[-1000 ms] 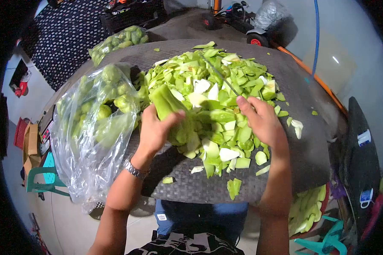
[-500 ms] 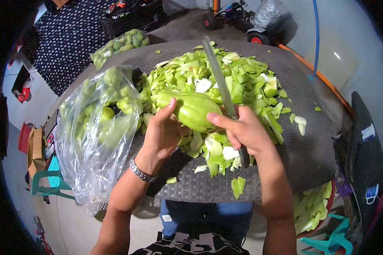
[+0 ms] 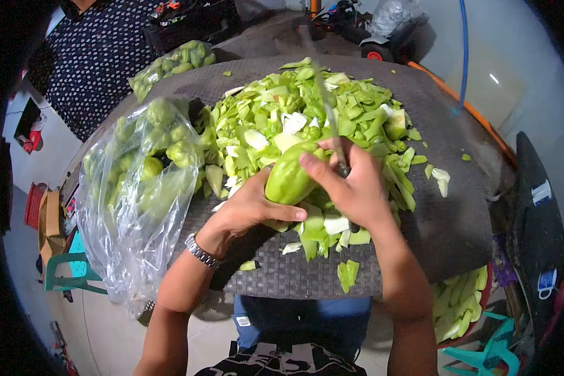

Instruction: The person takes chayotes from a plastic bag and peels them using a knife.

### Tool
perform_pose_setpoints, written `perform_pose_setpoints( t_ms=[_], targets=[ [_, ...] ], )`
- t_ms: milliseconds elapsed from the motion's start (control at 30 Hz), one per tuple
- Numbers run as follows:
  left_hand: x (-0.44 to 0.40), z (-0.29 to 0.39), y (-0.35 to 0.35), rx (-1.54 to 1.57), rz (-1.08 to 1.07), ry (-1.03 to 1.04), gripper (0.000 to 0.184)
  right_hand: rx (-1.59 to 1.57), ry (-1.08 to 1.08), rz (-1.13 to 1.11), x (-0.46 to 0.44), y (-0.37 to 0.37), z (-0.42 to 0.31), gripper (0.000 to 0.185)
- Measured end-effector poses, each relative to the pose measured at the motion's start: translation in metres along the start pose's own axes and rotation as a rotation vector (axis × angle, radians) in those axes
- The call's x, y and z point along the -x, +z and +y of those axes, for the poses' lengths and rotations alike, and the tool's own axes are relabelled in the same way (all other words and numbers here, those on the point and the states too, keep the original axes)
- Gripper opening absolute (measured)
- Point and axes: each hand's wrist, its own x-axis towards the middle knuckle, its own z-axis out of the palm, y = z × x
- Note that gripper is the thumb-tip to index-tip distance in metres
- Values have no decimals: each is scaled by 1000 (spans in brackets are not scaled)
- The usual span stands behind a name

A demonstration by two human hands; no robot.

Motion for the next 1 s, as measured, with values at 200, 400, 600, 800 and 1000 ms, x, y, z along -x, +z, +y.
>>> perform_pose_setpoints(
  t_ms=[200,400,600,800,1000],
  targets=[
    [2,4,7,93,-33,39,50,491,-456,17,5,1,-6,66],
    [1,-7,0,-327,232,224,40,622,-288,-225,10,1,-5,69],
    [-4,-23,-1,-644,394,336,48,673,-400,-170,9,4,-2,70],
    [5,2,5,-430,308,247,62,716,-406,-81,-2,-10,5,69],
    [10,10,2,-322,349,179,70,768,-40,-164,-15,-37,-7,66]
  ],
)
